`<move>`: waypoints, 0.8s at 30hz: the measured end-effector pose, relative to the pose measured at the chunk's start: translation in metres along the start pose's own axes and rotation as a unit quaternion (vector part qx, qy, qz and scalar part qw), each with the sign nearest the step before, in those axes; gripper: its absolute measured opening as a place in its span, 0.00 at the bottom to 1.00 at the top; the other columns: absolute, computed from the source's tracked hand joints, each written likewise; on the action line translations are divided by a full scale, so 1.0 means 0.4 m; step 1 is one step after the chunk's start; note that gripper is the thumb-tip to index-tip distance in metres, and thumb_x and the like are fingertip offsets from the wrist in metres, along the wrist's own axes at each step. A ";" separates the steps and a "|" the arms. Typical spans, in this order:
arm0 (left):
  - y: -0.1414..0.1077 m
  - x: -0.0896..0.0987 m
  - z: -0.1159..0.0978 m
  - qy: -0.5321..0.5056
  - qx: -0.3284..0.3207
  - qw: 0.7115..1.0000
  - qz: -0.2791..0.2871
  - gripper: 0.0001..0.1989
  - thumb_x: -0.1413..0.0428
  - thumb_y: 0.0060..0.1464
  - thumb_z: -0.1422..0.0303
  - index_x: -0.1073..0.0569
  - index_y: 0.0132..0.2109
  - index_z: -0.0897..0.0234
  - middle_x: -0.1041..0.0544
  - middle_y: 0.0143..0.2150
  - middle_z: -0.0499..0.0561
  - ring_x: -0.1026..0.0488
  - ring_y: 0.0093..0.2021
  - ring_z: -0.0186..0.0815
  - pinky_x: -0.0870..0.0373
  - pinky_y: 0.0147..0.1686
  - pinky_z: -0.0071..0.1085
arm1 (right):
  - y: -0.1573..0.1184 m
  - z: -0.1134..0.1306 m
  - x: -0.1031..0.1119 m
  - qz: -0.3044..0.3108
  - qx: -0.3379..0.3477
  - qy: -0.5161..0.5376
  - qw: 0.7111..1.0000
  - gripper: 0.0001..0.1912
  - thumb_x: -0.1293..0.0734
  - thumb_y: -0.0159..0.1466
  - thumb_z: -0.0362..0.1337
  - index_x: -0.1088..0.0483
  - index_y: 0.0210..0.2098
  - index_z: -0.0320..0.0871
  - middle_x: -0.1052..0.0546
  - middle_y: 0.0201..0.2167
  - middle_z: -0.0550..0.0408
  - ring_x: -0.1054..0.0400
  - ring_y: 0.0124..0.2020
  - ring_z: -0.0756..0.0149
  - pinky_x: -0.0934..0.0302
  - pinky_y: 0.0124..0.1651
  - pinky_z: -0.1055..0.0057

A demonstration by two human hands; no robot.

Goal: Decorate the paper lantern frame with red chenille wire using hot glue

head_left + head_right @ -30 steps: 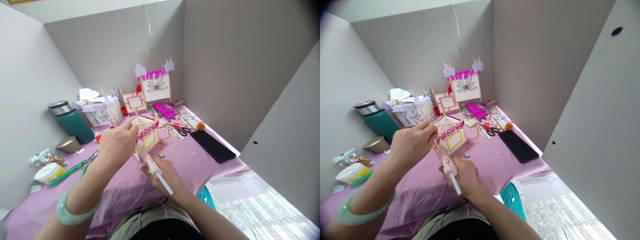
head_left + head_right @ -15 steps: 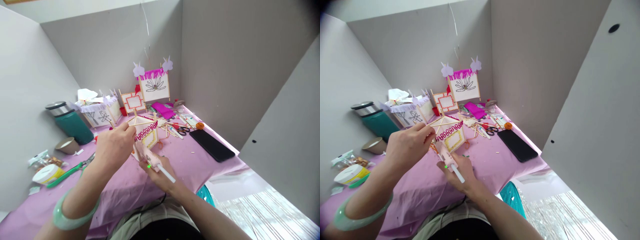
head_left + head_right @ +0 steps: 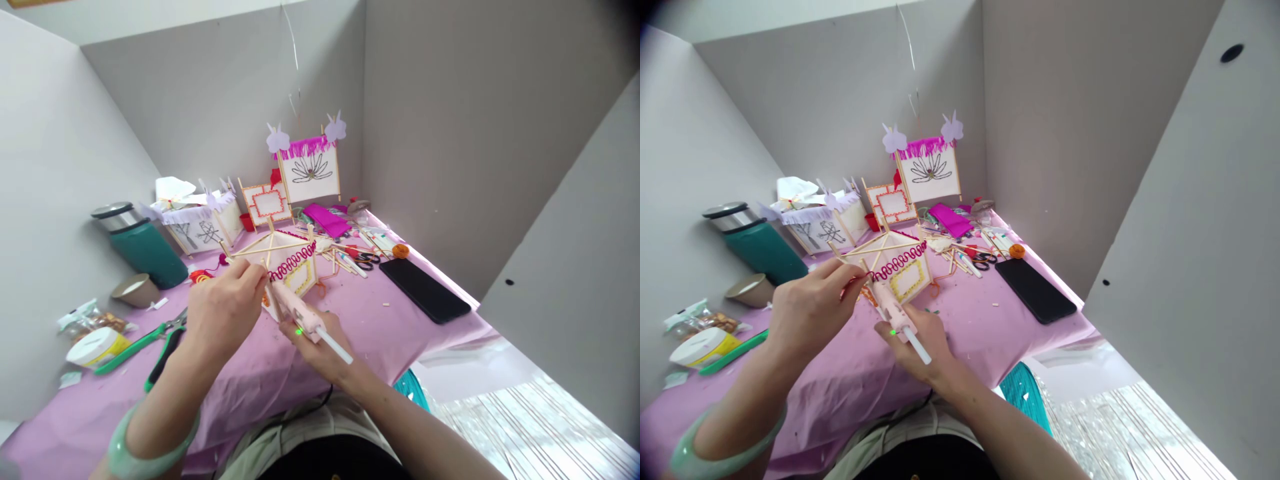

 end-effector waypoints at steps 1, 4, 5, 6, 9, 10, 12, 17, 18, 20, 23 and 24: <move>-0.008 -0.004 0.000 -0.006 0.003 1.000 -0.006 0.12 0.51 0.62 0.64 0.24 0.35 0.60 0.22 0.33 0.48 0.28 0.26 0.34 0.47 0.21 0.30 | -0.003 -0.002 0.001 0.000 -0.001 0.002 1.000 0.09 0.35 0.63 0.43 0.31 0.32 0.43 0.28 0.23 0.59 0.35 0.25 0.69 0.43 0.29 0.75; -0.027 -0.013 0.001 -0.024 0.015 0.999 -0.018 0.12 0.50 0.61 0.65 0.24 0.34 0.61 0.22 0.34 0.48 0.27 0.27 0.34 0.45 0.22 0.30 | -0.011 -0.008 0.003 -0.009 0.000 0.007 1.000 0.12 0.35 0.63 0.44 0.32 0.28 0.43 0.30 0.22 0.60 0.37 0.23 0.70 0.45 0.27 0.75; -0.031 -0.016 0.000 -0.030 0.021 0.999 -0.021 0.12 0.50 0.61 0.65 0.24 0.34 0.61 0.22 0.34 0.49 0.27 0.28 0.34 0.44 0.23 0.30 | -0.013 -0.009 0.004 -0.013 0.000 0.008 1.000 0.13 0.35 0.63 0.45 0.33 0.27 0.44 0.31 0.21 0.60 0.38 0.22 0.70 0.46 0.26 0.75; -0.035 -0.019 -0.001 -0.036 0.027 0.999 -0.024 0.12 0.50 0.61 0.65 0.24 0.34 0.61 0.21 0.34 0.49 0.26 0.28 0.34 0.44 0.23 0.30 | -0.015 -0.010 0.005 -0.016 -0.002 0.010 1.000 0.14 0.35 0.63 0.46 0.34 0.26 0.44 0.31 0.20 0.60 0.39 0.22 0.70 0.46 0.25 0.75; -0.046 -0.027 -0.010 -0.059 0.042 0.997 -0.034 0.11 0.49 0.61 0.65 0.24 0.34 0.62 0.21 0.34 0.49 0.26 0.28 0.34 0.43 0.23 0.30 | -0.016 -0.009 0.007 -0.018 -0.009 0.013 1.000 0.15 0.35 0.62 0.47 0.35 0.25 0.44 0.32 0.19 0.60 0.39 0.22 0.70 0.46 0.24 0.75; -0.050 -0.030 -0.014 -0.070 0.045 0.996 -0.039 0.11 0.49 0.60 0.65 0.24 0.35 0.62 0.21 0.34 0.49 0.26 0.28 0.34 0.43 0.23 0.30 | -0.016 -0.008 0.007 -0.016 -0.010 0.015 1.000 0.15 0.35 0.62 0.47 0.34 0.25 0.44 0.32 0.19 0.60 0.38 0.22 0.69 0.46 0.24 0.75; -0.059 -0.036 -0.022 -0.088 0.051 0.994 -0.048 0.10 0.48 0.60 0.66 0.23 0.35 0.61 0.21 0.34 0.49 0.26 0.28 0.33 0.42 0.24 0.30 | -0.014 -0.005 0.007 -0.016 -0.011 0.023 1.000 0.14 0.35 0.62 0.46 0.33 0.26 0.44 0.31 0.19 0.59 0.37 0.22 0.69 0.44 0.24 0.75; -0.075 -0.050 -0.034 -0.094 0.085 0.989 -0.080 0.08 0.47 0.59 0.66 0.24 0.36 0.61 0.21 0.34 0.49 0.26 0.29 0.34 0.40 0.26 0.29 | -0.010 -0.001 0.003 0.004 -0.038 0.051 0.998 0.13 0.35 0.62 0.44 0.32 0.25 0.43 0.30 0.18 0.59 0.37 0.20 0.70 0.44 0.23 0.75; -0.076 -0.051 -0.034 -0.095 0.091 0.988 -0.085 0.08 0.47 0.59 0.66 0.24 0.36 0.62 0.21 0.33 0.50 0.26 0.29 0.34 0.40 0.26 0.29 | -0.009 -0.001 0.003 0.010 -0.044 0.057 0.997 0.13 0.35 0.62 0.43 0.31 0.26 0.43 0.30 0.18 0.59 0.37 0.20 0.70 0.43 0.23 0.75; -0.075 -0.051 -0.035 -0.099 0.102 0.986 -0.088 0.07 0.46 0.59 0.67 0.25 0.35 0.62 0.22 0.33 0.50 0.26 0.30 0.35 0.39 0.27 0.29 | -0.008 0.001 0.002 0.018 -0.053 0.068 0.996 0.12 0.35 0.62 0.44 0.29 0.28 0.42 0.28 0.19 0.58 0.35 0.21 0.70 0.42 0.23 0.75; -0.070 -0.049 -0.035 -0.113 0.116 0.983 -0.082 0.07 0.46 0.58 0.67 0.25 0.35 0.62 0.22 0.32 0.49 0.26 0.30 0.35 0.39 0.28 0.29 | -0.007 0.002 0.000 0.029 -0.060 0.070 0.995 0.12 0.35 0.63 0.45 0.29 0.30 0.42 0.27 0.20 0.58 0.34 0.21 0.69 0.40 0.24 0.75; -0.068 -0.049 -0.035 -0.120 0.119 0.982 -0.082 0.06 0.46 0.58 0.67 0.25 0.35 0.62 0.22 0.32 0.49 0.26 0.30 0.35 0.39 0.28 0.29 | -0.006 0.002 0.000 0.032 -0.061 0.069 0.995 0.13 0.35 0.63 0.45 0.29 0.30 0.42 0.28 0.19 0.58 0.34 0.21 0.69 0.40 0.24 0.75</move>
Point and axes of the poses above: each hand's wrist, its own y-axis towards the middle knuckle, its own x-axis out of the back of the hand, z = x × y, the point moved 1 cm from there along y, towards the middle knuckle
